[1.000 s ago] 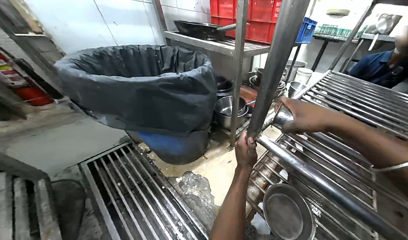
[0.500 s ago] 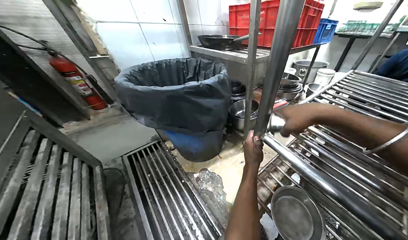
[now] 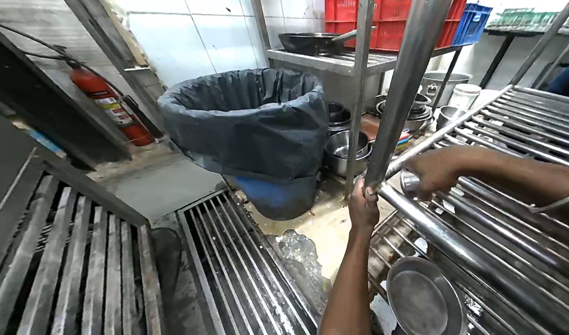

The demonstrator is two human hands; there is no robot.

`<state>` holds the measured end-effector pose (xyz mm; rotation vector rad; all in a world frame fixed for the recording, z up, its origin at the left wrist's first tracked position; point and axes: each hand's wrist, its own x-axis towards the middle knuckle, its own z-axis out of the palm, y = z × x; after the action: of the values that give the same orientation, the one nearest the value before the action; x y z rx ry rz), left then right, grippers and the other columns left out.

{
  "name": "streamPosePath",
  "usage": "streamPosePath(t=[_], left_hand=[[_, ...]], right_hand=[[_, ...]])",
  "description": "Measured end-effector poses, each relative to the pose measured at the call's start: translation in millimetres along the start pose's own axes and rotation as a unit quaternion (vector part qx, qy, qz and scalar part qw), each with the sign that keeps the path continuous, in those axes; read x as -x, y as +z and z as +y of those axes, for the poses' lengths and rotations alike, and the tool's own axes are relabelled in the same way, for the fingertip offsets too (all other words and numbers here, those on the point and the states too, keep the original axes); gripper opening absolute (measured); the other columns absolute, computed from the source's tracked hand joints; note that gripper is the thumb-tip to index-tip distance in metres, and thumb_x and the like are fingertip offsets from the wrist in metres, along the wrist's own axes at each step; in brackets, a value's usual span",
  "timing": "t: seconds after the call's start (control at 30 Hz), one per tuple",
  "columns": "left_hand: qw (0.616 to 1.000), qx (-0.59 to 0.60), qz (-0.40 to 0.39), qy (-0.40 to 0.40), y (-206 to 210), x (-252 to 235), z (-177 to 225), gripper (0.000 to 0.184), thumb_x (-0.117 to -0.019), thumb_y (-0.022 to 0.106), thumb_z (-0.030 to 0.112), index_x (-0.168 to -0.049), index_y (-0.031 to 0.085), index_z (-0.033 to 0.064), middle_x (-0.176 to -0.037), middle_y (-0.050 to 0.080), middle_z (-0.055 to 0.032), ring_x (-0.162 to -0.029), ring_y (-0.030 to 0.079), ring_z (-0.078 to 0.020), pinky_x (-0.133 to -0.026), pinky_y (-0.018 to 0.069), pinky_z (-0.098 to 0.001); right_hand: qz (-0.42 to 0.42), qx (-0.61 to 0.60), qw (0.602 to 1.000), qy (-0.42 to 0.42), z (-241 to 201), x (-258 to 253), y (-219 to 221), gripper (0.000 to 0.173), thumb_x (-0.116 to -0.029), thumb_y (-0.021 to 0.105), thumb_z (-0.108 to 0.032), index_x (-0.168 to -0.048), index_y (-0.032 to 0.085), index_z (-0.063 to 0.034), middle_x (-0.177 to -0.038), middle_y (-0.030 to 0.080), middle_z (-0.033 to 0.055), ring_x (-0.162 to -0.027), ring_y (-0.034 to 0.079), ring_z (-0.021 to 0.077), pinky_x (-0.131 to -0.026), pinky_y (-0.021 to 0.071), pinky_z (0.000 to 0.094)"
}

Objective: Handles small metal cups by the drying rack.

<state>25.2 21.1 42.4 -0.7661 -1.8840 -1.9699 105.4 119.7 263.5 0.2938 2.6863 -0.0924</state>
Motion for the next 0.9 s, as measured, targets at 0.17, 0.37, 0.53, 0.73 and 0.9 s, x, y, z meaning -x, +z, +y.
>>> streamPosePath(t=[0.17,0.37,0.53,0.73,0.9], left_hand=[[1.0,0.01,0.017,0.008,5,-2,-3,0.093,-0.0861,0.019,0.09,-0.093,0.064,0.008,-0.063,0.054,0.0012,-0.05,0.052,-0.0085,-0.049,0.0496,-0.0325],[1.0,-0.02,0.02,0.01,6,-2,-3,0.089,-0.0906,0.018,0.083,-0.093,0.063,0.0064,-0.062,0.054,-0.0008,-0.051,0.053,-0.0113,-0.05,0.0502,-0.0356],[0.999,-0.022,0.021,0.016,7,-1,-5,0.091,-0.0891,0.017,0.086,-0.091,0.064,0.007,-0.061,0.054,-0.0007,-0.05,0.054,-0.0119,-0.049,0.0508,-0.0367],[1.0,-0.026,-0.007,0.0,4,-1,-2,0.091,-0.0909,0.017,0.084,-0.095,0.063,0.005,-0.063,0.056,-0.0039,-0.053,0.056,-0.017,-0.052,0.0519,-0.0422],[0.997,-0.016,-0.057,-0.043,-2,0,1,0.086,-0.0936,0.022,0.077,-0.105,0.065,0.003,-0.069,0.06,-0.0076,-0.06,0.061,-0.0216,-0.058,0.054,-0.0484]], right_hand=[[0.067,-0.206,0.976,-0.013,5,6,1,0.053,-0.0853,0.079,-0.008,-0.129,0.05,-0.0048,-0.075,0.063,0.0124,-0.05,0.058,0.0194,-0.05,0.0525,0.0341],[0.17,-0.154,0.973,-0.023,-6,-6,25,0.067,-0.0807,0.082,-0.025,-0.136,0.046,-0.0122,-0.092,0.066,0.0119,-0.076,0.067,0.0273,-0.067,0.0552,0.051],[-0.006,-0.018,0.999,-0.026,-22,25,-16,0.032,-0.0881,0.079,-0.017,-0.111,0.061,-0.0045,-0.072,0.061,0.0101,-0.054,0.058,0.0212,-0.053,0.051,0.0408],[0.175,-0.174,0.969,-0.015,-8,14,24,0.058,-0.0926,0.069,-0.04,-0.137,0.043,-0.0138,-0.076,0.065,0.0092,-0.056,0.065,0.0218,-0.054,0.0578,0.044],[0.31,-0.105,0.945,-0.004,-19,17,61,0.055,-0.093,0.071,-0.043,-0.131,0.047,-0.0111,-0.08,0.063,0.0095,-0.074,0.067,0.0306,-0.064,0.0539,0.0524]])
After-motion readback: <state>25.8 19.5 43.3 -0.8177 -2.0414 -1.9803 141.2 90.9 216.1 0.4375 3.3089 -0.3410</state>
